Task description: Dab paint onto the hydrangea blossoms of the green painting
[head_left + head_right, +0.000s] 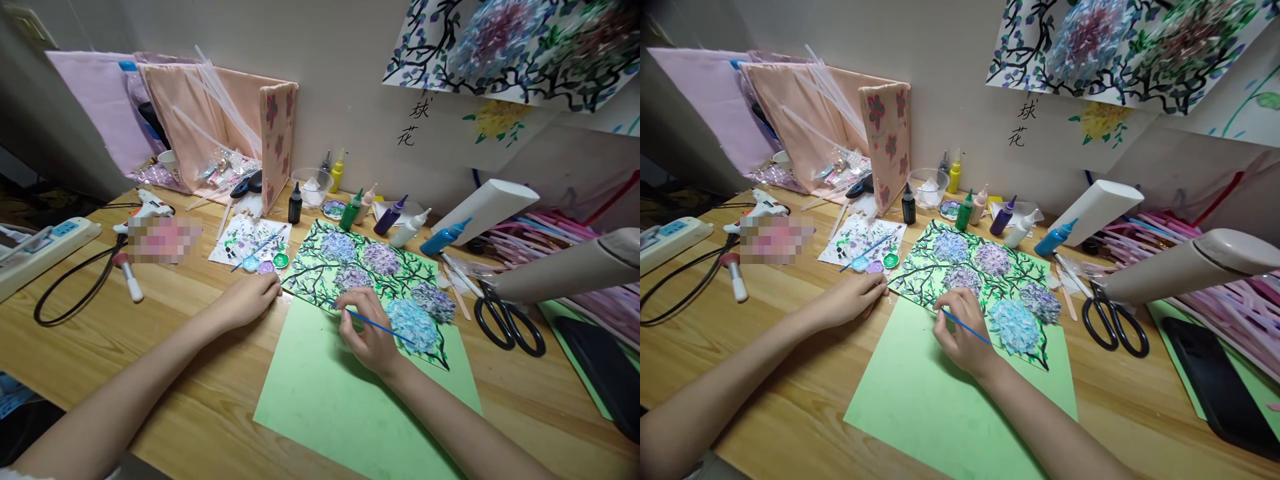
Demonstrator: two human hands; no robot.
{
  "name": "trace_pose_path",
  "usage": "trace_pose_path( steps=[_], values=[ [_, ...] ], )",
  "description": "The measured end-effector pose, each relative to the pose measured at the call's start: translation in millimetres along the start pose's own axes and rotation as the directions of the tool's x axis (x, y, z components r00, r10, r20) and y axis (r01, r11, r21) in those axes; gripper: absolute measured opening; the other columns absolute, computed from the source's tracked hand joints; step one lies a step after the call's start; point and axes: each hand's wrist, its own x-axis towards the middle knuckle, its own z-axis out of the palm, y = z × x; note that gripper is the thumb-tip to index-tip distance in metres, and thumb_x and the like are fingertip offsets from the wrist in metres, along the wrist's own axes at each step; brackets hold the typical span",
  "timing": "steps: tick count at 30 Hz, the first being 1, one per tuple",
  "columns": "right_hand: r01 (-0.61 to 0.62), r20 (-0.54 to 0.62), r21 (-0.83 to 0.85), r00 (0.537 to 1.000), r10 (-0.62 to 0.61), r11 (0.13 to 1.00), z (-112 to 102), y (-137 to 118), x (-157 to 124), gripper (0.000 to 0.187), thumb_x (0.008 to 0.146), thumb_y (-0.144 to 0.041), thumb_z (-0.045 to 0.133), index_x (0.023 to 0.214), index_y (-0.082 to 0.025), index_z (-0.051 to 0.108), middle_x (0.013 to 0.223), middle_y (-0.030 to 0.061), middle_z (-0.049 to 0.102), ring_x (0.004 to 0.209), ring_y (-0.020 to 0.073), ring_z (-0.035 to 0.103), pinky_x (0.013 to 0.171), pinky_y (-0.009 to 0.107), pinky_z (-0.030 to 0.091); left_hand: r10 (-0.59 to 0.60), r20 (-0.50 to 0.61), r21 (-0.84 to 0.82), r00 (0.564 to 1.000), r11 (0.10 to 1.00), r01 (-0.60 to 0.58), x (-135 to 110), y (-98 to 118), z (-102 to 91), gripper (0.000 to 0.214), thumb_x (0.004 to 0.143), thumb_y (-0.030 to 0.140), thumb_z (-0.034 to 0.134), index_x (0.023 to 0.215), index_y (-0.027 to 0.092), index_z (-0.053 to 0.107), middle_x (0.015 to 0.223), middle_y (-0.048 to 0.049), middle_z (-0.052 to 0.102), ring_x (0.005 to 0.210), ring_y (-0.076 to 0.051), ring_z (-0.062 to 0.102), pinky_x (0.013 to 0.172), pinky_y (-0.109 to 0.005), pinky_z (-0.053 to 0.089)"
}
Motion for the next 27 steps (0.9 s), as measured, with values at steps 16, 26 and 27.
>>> trace_pose_path(
  steps=[16,26,27],
  values=[
    [-0.026,-0.016,0.017,1.0,0.026,1.0,0.1,0.9,-0.2,0.015,0.077,-0.008,0.045,0.085,-0.021,0.048,0.079,0.0036,0.053,0.081,0.0191,0.048,0.071,0.034,0.041,-0.003,-0.018,0.021,1.0,1.0,0.003,0.5,-1.7,1.2,0.027,0.088,0.033,0.028,0.074,0.02,0.048,0.072,-0.0009,0.059,0.07,-0.017,0.052,0.059,-0.025,0.032],
    [-0.042,-0.01,0.024,0.999,0.043,0.999,0.5,1.7,0.1,0.015,0.079,-0.009,0.044,0.086,-0.021,0.048,0.08,0.0037,0.053,0.082,0.0195,0.048,0.071,0.035,0.041,0.002,-0.019,0.012,1.0,1.0,-0.002,0.4,-1.4,1.3,0.027,0.088,0.032,0.029,0.072,0.02,0.047,0.069,0.0,0.058,0.068,-0.016,0.052,0.059,-0.025,0.032],
    [-0.049,-0.006,0.024,0.999,0.049,0.999,0.6,1.7,0.1,0.014,0.079,-0.01,0.044,0.086,-0.022,0.048,0.08,0.0037,0.053,0.082,0.0196,0.048,0.071,0.035,0.041,-0.001,-0.019,0.014,1.0,1.0,0.001,0.3,-1.0,1.3,0.027,0.088,0.032,0.029,0.072,0.02,0.047,0.069,-0.0003,0.058,0.068,-0.016,0.052,0.059,-0.025,0.032]
  ],
)
